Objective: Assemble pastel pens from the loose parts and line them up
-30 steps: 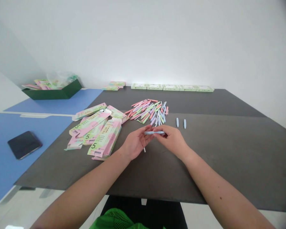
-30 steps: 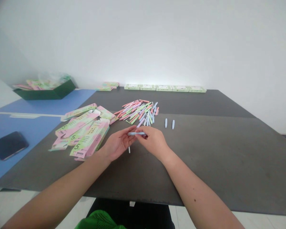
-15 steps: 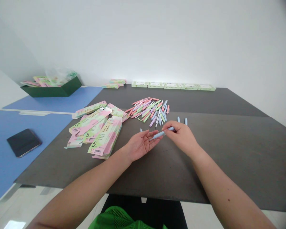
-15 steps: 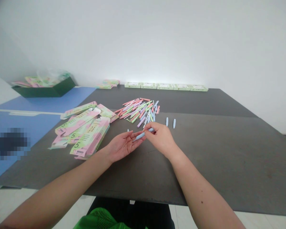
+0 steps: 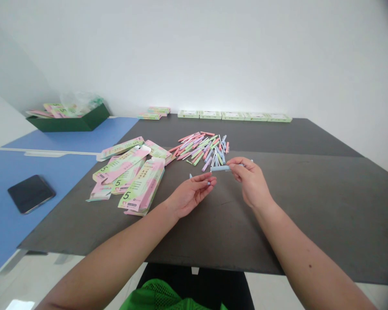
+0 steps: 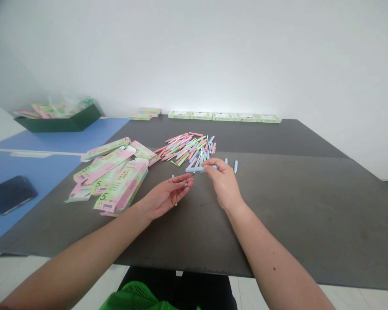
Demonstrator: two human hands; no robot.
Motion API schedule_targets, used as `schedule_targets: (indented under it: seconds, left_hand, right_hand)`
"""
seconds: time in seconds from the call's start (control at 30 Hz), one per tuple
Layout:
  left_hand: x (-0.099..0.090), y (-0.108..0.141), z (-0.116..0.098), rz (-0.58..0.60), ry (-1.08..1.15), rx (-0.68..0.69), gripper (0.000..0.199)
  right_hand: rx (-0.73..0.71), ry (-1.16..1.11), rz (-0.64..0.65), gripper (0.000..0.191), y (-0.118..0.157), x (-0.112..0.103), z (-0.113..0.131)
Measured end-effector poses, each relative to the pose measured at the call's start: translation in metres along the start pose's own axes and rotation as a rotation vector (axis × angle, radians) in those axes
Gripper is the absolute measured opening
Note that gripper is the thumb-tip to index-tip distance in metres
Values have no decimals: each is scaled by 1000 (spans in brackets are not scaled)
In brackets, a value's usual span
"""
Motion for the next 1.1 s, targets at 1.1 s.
schedule_targets:
  seconds: [1.1]
  left_hand:
    - [3, 7, -26, 23, 71, 412, 32]
  right_hand:
    - [439, -356, 361, 25, 30, 50, -17]
Point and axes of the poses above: each hand's wrist, its own y-axis away from the middle knuckle, its own x-axis out of the palm, z = x × y, the point moved 4 cm from there along -y, towards the middle knuckle, and after that the axes turned 1 degree about x, right-handed, at the moved point
